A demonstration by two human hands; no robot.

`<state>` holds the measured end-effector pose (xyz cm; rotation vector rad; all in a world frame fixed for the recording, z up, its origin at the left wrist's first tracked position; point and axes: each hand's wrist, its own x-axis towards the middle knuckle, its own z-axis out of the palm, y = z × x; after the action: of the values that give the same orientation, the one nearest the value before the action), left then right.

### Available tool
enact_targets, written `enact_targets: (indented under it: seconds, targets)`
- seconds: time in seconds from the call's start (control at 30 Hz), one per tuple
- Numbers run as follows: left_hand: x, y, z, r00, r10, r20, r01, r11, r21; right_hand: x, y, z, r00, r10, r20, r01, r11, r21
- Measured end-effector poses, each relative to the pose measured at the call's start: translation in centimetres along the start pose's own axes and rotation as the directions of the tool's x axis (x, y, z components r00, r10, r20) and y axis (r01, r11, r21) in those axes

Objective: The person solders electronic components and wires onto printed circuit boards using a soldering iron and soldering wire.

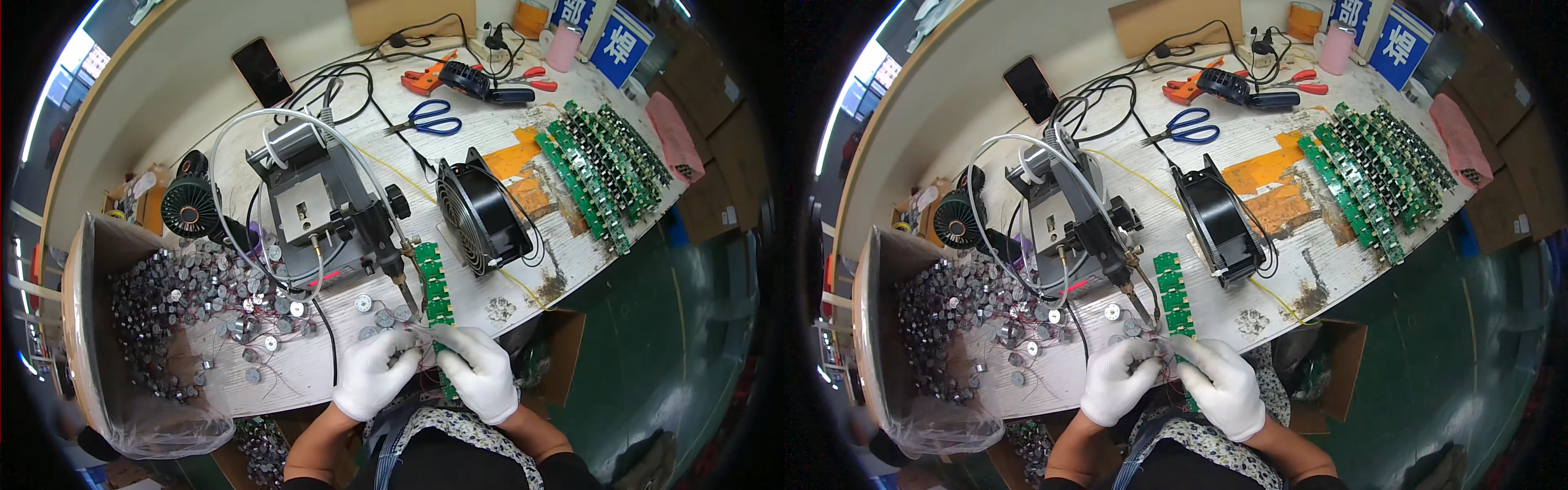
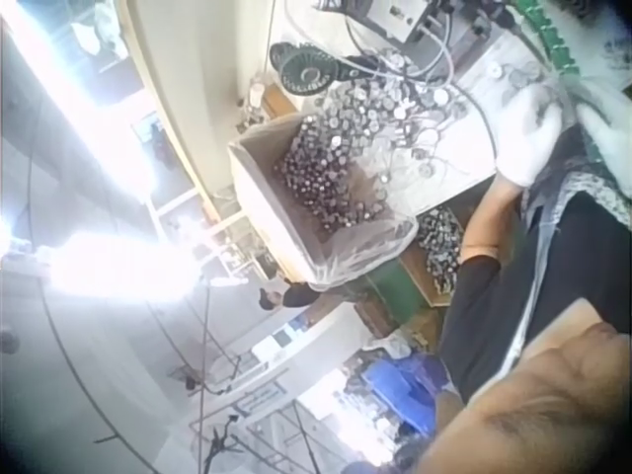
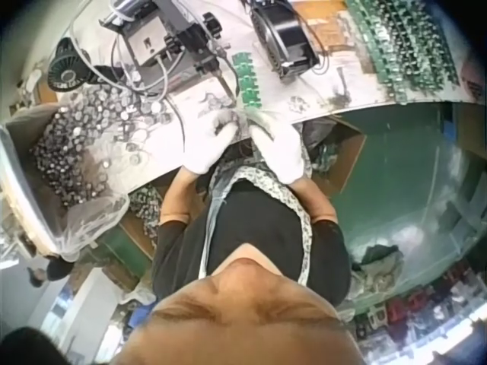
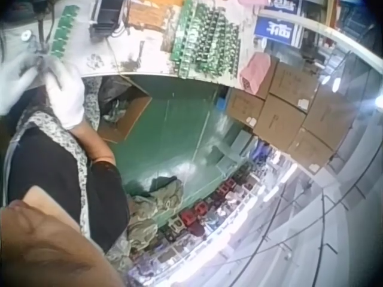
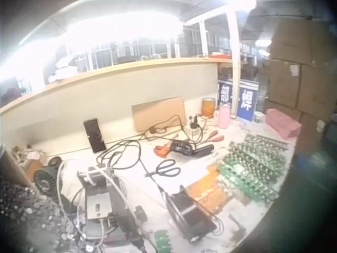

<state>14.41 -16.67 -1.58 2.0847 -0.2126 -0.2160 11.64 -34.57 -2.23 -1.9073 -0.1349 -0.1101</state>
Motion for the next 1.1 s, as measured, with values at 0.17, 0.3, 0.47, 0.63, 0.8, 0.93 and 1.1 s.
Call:
enact_targets:
  seconds: [0.17,0.3,0.47,0.63,0.8,0.93,1.1]
  targets:
    - [-0.1,0.0,-0.3,1.0,-0.01,0.026,0.011,1.0,-0.006,0.2,-0.1,-0.1,0.999,0.009,0.041,-0.01,1.0,0.026]
    - [-0.2,-0.1,-0.4,0.999,-0.033,0.033,0.035,0.996,-0.083,-0.2,0.1,-0.1,0.998,0.026,0.055,-0.027,1.0,0.006]
    - [-0.5,-0.1,-0.1,0.991,-0.126,0.046,0.133,0.953,-0.271,-0.4,0.2,0.3,0.998,0.024,0.059,-0.025,0.999,0.031]
    - [-0.5,-0.4,0.2,0.982,-0.184,0.051,0.19,0.926,-0.326,-0.5,0.1,0.2,0.997,0.03,0.077,-0.035,0.998,0.059]
    - [-0.3,0.5,0.0,0.977,-0.202,0.076,0.215,0.918,-0.332,-0.5,-0.2,-0.1,0.995,0.026,0.096,-0.032,0.997,0.063]
    - [-0.4,-0.6,0.3,0.97,-0.241,0.043,0.243,0.93,-0.276,-1.0,0.0,0.0,0.998,0.024,0.052,-0.025,0.999,0.024]
    - [-0.2,-0.4,0.9,0.964,-0.263,-0.042,0.216,0.865,-0.453,-2.3,0.7,0.8,0.951,0.295,0.091,-0.307,0.877,0.37]
